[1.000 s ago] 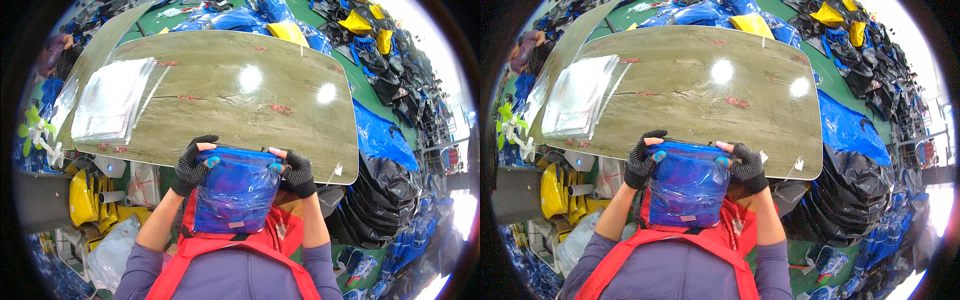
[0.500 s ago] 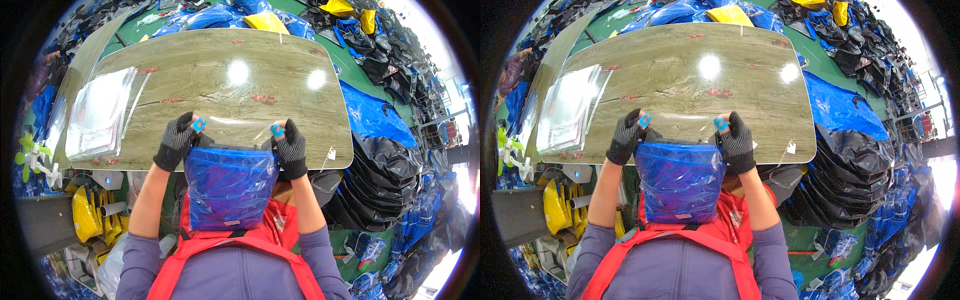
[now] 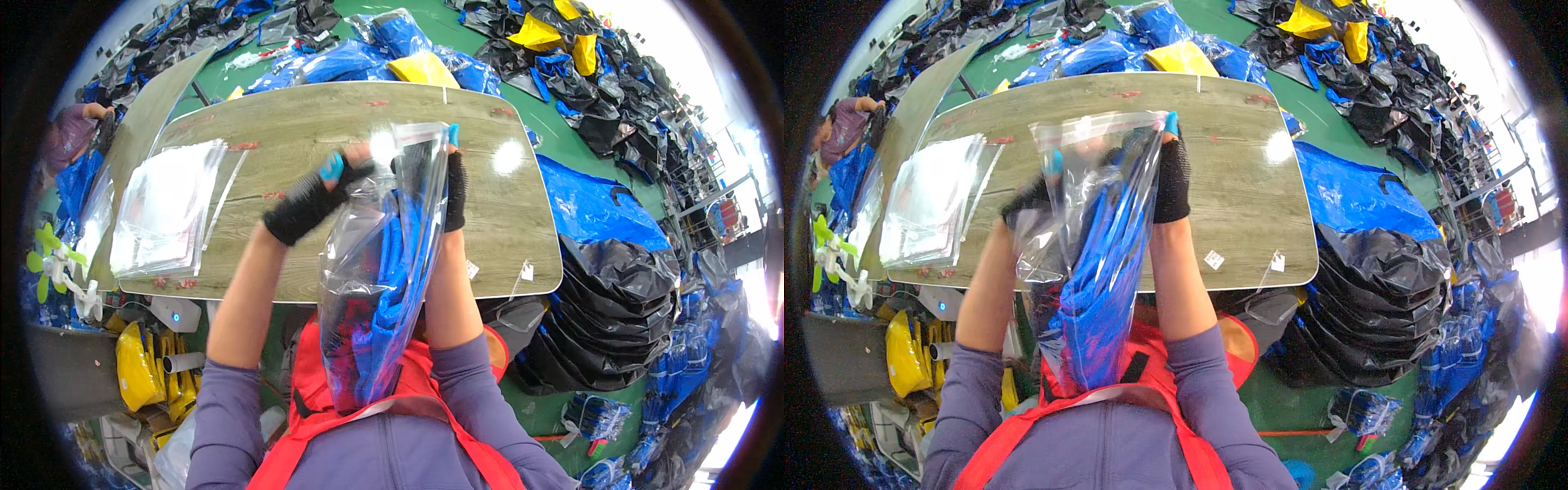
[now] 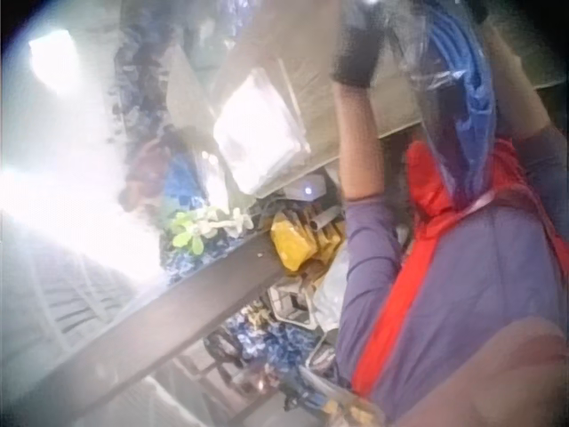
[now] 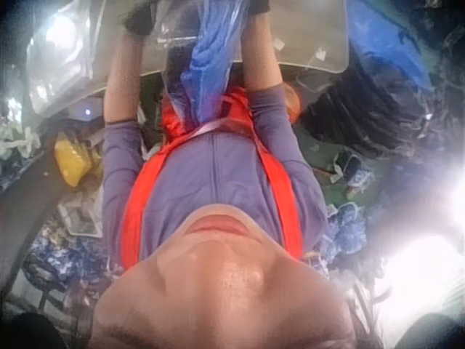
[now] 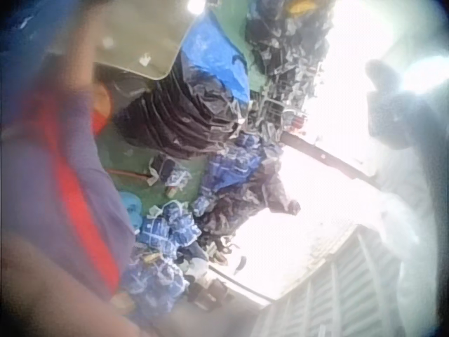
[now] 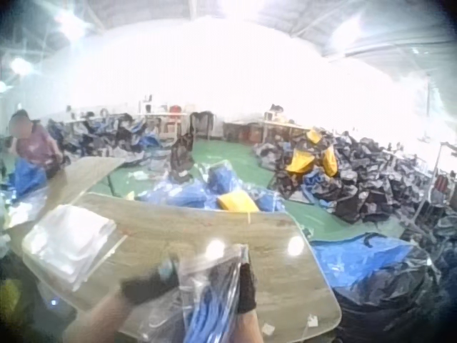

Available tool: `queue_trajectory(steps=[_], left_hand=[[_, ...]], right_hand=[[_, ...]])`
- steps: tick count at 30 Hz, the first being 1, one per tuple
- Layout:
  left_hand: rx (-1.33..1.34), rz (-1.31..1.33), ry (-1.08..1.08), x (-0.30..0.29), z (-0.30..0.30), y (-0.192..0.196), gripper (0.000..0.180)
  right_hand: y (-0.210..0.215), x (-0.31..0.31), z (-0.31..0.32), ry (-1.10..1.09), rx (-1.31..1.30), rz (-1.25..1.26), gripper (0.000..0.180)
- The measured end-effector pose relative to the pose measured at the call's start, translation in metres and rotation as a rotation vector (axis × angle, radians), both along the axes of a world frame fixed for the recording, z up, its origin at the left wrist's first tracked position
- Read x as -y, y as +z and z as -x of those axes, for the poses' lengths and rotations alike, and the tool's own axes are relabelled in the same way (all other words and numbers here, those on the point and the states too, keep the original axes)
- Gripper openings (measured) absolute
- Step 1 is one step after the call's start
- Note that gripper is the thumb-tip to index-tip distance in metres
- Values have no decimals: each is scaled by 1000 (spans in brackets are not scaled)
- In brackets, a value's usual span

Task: The person repeatedly folds blue and black plastic bags, places each folded bag into a clear plastic sleeve, seals the sleeve, and sets it aside. The person repeats this cycle multiple times at a worktable in a factory setting.

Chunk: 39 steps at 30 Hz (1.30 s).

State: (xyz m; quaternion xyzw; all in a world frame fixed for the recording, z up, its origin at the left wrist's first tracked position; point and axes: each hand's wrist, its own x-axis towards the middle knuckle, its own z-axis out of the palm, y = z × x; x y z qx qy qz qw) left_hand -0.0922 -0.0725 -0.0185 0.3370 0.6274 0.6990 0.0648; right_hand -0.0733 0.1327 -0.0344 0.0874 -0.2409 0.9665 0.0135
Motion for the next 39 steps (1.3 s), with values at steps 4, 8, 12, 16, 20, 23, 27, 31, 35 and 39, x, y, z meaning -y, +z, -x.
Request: queue_trajectory(steps=[4,8,12,16,20,23,27,31,35,39], left_hand=[[637,-183,-352,21,-19,-66,53],[549,12,139,45,-60,-48,33],[573,202,449,48,-102,-36,25],[724,163,439,39,-119,-71,28],[612,-3,358,54,-72,-90,38],[547,149,375,64,-32,-89,41],[792,-102,291,63,-10,-82,43],[560,27,176,55,-14,-70,47],[621,-19,133,54,-16,-49,31],[320,304,149,58,-18,-39,28]], right_hand=[[15,11,20,214,-159,116,34],[-21,-7,4,121,-115,-347,44],[-80,-33,-56,465,20,-245,118],[-100,-23,-90,-114,260,-1063,54],[-86,-15,-73,-199,205,-1062,34],[-73,-24,-53,-220,264,-984,34],[-45,-12,-35,-1091,219,-1288,16],[3,34,-16,-340,-525,-1748,23],[13,59,15,-254,-735,-2034,13],[-16,62,36,-259,-997,-2079,17]])
